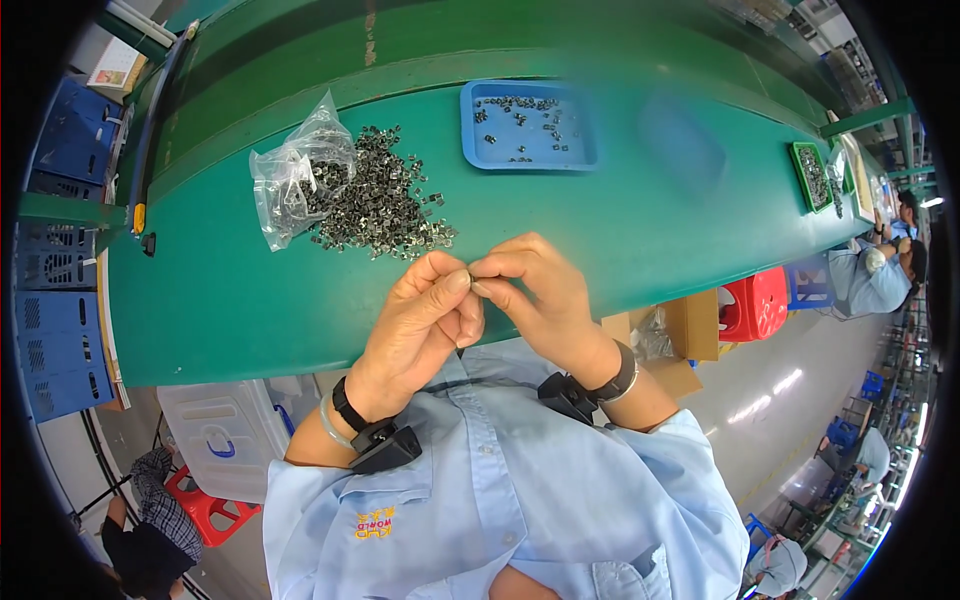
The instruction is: The person picks up a metal component from a pile by hand, rotates it between their fingers, and places it into a blue tray, repeating the process several times.
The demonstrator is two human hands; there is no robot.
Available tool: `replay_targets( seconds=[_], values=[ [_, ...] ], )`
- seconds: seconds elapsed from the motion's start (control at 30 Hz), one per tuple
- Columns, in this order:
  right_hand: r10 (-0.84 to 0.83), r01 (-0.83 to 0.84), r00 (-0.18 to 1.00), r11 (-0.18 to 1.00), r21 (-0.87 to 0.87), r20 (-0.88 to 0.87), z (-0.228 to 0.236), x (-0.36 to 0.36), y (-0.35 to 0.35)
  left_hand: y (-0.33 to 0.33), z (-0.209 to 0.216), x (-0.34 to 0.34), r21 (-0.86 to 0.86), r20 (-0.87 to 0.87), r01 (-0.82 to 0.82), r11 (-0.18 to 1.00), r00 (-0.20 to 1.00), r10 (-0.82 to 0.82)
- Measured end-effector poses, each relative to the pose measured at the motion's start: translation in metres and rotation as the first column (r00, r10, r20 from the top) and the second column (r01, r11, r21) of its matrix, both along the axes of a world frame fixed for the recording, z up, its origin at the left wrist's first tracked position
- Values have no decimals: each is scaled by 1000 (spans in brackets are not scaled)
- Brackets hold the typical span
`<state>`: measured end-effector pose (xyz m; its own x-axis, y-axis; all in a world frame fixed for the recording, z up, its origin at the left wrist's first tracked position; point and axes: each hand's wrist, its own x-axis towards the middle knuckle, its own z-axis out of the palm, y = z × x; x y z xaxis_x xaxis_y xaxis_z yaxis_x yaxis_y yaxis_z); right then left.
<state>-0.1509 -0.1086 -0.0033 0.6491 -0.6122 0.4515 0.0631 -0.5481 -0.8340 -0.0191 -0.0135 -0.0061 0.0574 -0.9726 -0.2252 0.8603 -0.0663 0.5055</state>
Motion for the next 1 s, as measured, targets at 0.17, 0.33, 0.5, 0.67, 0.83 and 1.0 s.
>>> replay_targets(
  seconds=[0.17,0.33,0.5,0.67,0.83,1.0],
  values=[
    [-19,10,996,995,-102,-90,-1,-1,-3,0,8,4,83,184,2,997,983,-17],
    [-10,7,999,997,-74,-36,0,1,-3,2,19,6,92,219,0,996,976,-21],
    [46,-47,998,998,36,36,4,2,-2,4,12,7,20,156,14,1000,988,-17],
    [52,-54,998,997,51,37,3,4,0,5,7,9,2,134,11,1000,991,-11],
    [49,-49,999,999,11,4,4,5,1,5,8,13,5,156,20,1000,988,-20],
    [43,-42,999,999,13,-24,2,5,1,4,10,14,37,214,10,999,977,-18]
  ],
)
